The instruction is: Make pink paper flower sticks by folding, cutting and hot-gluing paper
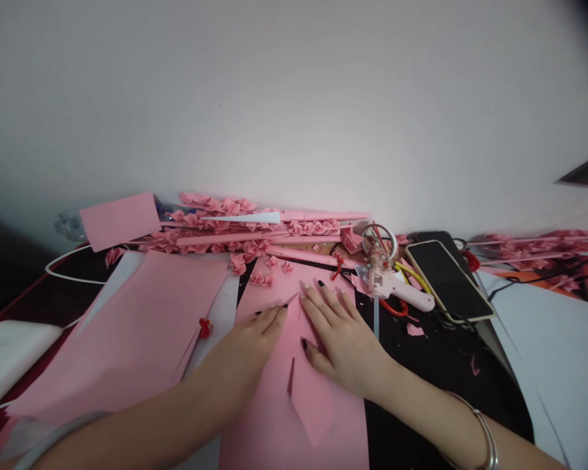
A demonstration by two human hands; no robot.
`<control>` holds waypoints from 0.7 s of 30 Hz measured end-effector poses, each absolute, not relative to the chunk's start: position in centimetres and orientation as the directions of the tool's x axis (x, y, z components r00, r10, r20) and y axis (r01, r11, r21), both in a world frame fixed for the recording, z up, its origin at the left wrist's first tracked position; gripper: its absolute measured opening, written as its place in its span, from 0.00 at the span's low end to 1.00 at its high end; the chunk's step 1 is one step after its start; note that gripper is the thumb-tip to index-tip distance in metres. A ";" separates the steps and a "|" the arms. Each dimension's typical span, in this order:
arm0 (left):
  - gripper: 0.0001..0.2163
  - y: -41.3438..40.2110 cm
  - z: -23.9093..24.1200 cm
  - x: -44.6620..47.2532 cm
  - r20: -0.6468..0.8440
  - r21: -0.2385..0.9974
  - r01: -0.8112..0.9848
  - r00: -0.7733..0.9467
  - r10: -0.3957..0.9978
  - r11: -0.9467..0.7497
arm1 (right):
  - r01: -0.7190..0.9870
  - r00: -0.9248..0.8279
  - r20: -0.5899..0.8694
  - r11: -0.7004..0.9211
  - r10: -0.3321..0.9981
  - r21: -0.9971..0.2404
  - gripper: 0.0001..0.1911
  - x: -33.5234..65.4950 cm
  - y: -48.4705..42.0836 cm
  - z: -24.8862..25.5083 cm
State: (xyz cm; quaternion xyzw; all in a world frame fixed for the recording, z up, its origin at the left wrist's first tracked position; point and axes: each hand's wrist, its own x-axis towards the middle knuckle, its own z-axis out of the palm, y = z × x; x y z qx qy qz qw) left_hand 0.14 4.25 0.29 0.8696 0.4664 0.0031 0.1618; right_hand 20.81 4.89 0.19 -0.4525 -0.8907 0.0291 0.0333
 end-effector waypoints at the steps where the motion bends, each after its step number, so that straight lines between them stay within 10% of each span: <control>1: 0.34 4.2 0.2 0.1 -0.145 0.281 0.808 0.569 0.810 -0.517 | 0.804 -0.588 0.030 0.588 0.808 -0.086 0.33 20.8 5.0 0.2; 21: 0.33 4.0 -0.3 -0.1 -0.142 0.251 0.797 0.591 0.794 -0.549 | 0.810 -0.581 0.014 0.580 0.814 -0.090 0.32 20.5 5.0 0.0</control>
